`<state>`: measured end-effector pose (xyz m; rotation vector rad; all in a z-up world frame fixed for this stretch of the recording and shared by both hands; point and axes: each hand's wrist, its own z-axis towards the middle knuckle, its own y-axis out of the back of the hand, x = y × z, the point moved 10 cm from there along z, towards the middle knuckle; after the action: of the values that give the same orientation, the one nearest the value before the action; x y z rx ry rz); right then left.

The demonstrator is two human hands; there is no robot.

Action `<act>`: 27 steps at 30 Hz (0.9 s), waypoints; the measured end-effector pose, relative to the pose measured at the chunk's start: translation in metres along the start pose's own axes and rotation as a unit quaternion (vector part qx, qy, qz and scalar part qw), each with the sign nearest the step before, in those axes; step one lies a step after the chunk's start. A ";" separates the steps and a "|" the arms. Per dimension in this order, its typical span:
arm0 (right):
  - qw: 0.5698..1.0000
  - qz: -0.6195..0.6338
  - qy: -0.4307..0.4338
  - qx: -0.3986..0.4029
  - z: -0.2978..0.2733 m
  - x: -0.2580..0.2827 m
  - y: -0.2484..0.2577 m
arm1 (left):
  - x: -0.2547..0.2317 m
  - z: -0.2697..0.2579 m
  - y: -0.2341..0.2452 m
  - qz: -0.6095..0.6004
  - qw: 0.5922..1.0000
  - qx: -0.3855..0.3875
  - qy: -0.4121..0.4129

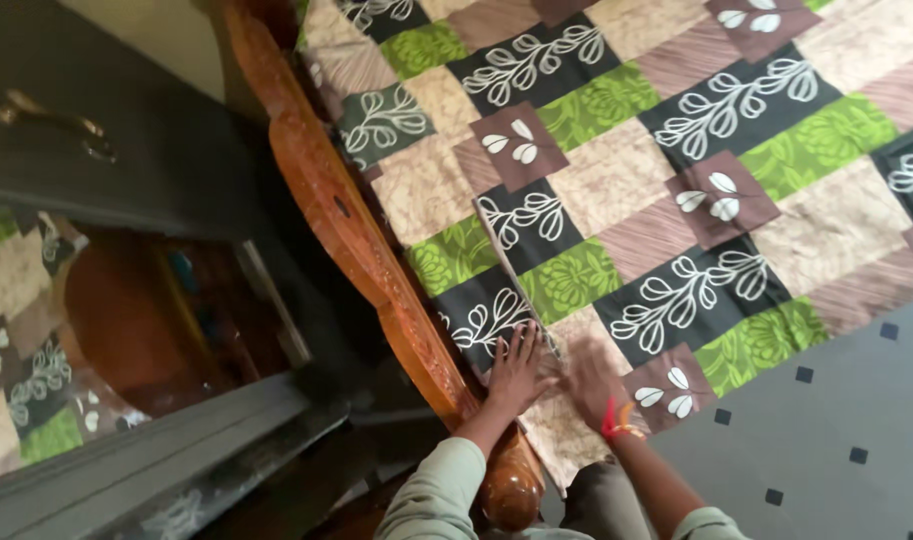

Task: The person smooths a patterned fabric spread over a wooden bed frame using both hands. They repeatedly rub and press the surface to flatten wrinkles and align the material, moving systematically across the bed from the center to the edges.

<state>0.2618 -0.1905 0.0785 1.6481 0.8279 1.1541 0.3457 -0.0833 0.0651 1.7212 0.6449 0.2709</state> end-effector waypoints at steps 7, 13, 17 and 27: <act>0.993 -0.064 -0.010 0.096 -0.065 0.027 0.003 | 0.065 0.013 0.011 0.033 0.997 0.011 0.073; 0.990 -0.045 -0.044 0.129 -0.084 0.013 -0.013 | 0.079 0.010 0.039 -0.042 0.981 0.100 0.163; 0.997 0.052 0.039 0.036 -0.065 0.052 -0.006 | 0.022 -0.005 0.009 -0.023 0.990 0.141 0.007; 0.959 -0.135 -0.033 0.245 -0.118 0.041 -0.037 | 0.093 0.001 0.011 0.122 0.967 0.224 0.025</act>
<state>0.1633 -0.1055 0.0714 1.8792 1.3273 0.7320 0.4255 -0.0335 0.0607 2.2408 0.5572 0.3601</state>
